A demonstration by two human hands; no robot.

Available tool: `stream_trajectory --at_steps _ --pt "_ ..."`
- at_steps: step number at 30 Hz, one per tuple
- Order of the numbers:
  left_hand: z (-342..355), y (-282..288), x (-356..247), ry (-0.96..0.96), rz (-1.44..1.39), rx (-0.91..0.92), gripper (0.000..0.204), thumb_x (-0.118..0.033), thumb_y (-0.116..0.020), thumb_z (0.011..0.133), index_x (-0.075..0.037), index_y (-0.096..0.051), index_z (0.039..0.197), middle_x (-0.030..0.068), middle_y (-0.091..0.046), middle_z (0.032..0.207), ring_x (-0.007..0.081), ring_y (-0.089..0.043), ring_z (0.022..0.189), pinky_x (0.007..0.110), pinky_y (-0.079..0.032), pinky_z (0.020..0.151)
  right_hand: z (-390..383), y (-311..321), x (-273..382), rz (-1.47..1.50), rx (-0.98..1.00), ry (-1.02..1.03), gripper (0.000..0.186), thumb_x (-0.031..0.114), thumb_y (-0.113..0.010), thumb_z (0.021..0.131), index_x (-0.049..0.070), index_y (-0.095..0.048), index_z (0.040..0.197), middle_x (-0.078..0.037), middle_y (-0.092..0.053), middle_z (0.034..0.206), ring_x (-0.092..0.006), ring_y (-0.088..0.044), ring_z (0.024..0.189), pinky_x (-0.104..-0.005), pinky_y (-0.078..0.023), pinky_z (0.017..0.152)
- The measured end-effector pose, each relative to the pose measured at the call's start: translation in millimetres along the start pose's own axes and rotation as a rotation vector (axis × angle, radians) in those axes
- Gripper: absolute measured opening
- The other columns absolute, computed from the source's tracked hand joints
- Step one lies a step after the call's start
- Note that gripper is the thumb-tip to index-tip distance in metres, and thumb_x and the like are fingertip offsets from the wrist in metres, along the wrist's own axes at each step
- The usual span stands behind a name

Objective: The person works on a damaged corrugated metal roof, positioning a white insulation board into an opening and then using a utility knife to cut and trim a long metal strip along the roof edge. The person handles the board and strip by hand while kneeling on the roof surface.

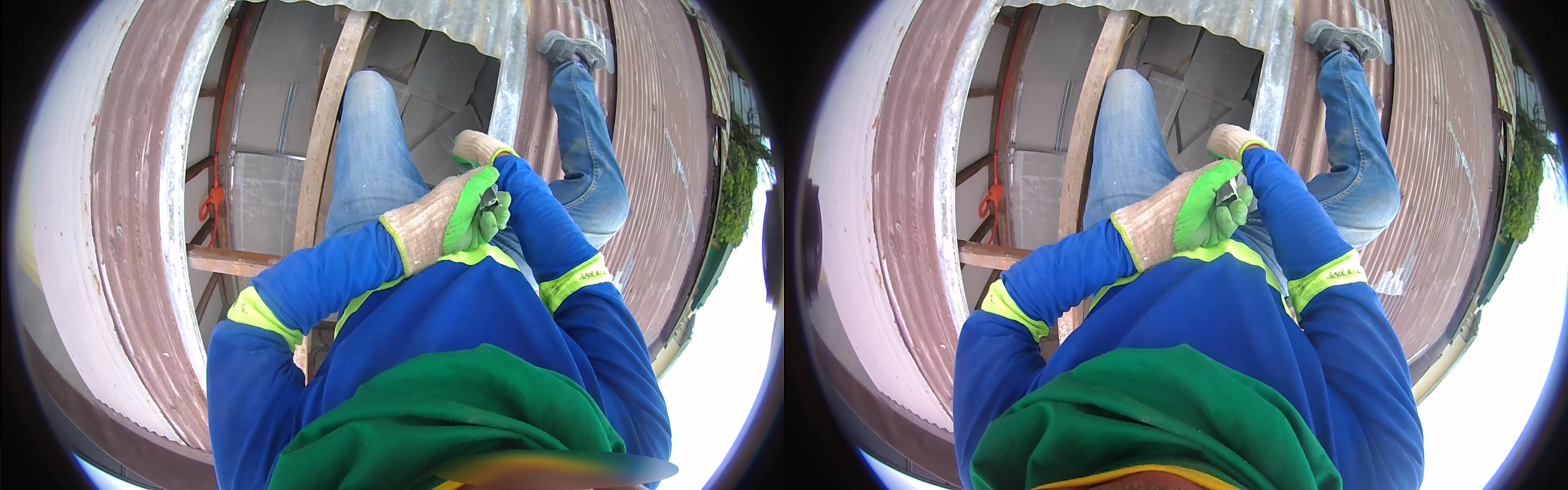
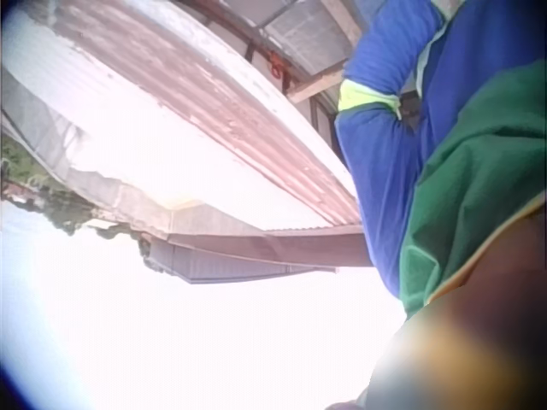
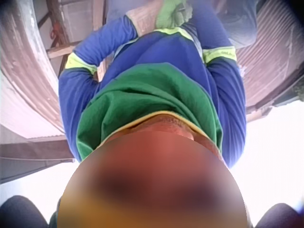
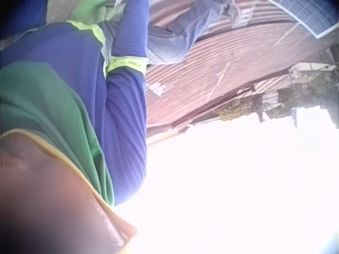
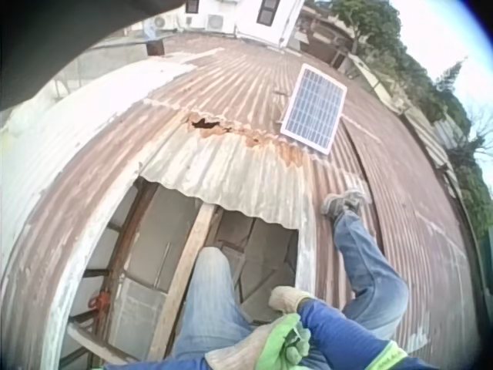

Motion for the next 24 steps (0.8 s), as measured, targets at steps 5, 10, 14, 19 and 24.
stream_trajectory --at_steps 5,10,14,19,24 --pt "-1.0 -13.3 5.1 -0.009 0.313 -0.092 0.037 -0.034 -0.069 0.102 0.0 -0.061 0.112 0.01 -0.067 0.098 0.0175 -0.069 0.076 0.023 -0.06 0.057 10.5 -44.4 -47.6 -0.084 -0.291 -0.199 0.028 0.012 -0.064 0.088 0.001 -0.073 0.113 -0.018 -0.075 0.107 -0.0354 -0.075 0.092 -0.0426 -0.06 0.08" --pt "19.1 1.8 -10.5 -0.117 0.473 -0.218 0.034 -0.03 -0.072 0.099 0.0 -0.062 0.112 0.0111 -0.069 0.097 0.0225 -0.072 0.079 0.033 -0.064 0.066 14.7 -64.7 -50.6 1.576 -0.695 -0.427 0.032 0.018 -0.059 0.102 0.003 -0.061 0.13 -0.01 -0.074 0.102 -0.0158 -0.07 0.082 -0.0297 -0.059 0.068" --pt "34.0 34.9 -41.3 -0.179 0.462 -0.261 0.028 -0.021 -0.073 0.097 -0.001 -0.063 0.114 0.0112 -0.07 0.095 0.0256 -0.073 0.075 0.039 -0.063 0.066 -2.6 -36.4 14.1 2.401 -0.825 -0.397 0.033 0.019 -0.058 0.103 0.005 -0.056 0.132 -0.014 -0.073 0.111 -0.0178 -0.069 0.082 -0.031 -0.059 0.067" --pt "33.7 43.9 -76.1 -0.167 0.98 -0.457 0.028 -0.023 -0.068 0.096 -0.005 -0.064 0.117 0.0087 -0.068 0.09 0.0181 -0.067 0.07 0.032 -0.056 0.06 15.6 -43.0 32.0 2.711 -0.808 -0.533 0.023 0.021 -0.057 0.104 0.005 -0.061 0.121 -0.014 -0.071 0.113 -0.0235 -0.07 0.09 -0.0372 -0.059 0.075" --pt "81.2 59.2 -114.0 -0.085 1.476 -0.345 0.027 -0.025 -0.063 0.094 -0.008 -0.066 0.114 0.0063 -0.067 0.087 0.0169 -0.065 0.07 0.03 -0.054 0.06 66.7 -107.2 -6.9 1.312 -0.939 -0.48 0.017 0.019 -0.066 0.095 0.008 -0.065 0.109 -0.011 -0.071 0.095 -0.0286 -0.071 0.091 -0.0399 -0.057 0.078"
Point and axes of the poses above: each hand's wrist, its own z-axis towards the middle knuckle, its own y-axis out of the back of the hand, x = y × z, the point moved 2 cm from there along z, towards the middle knuckle
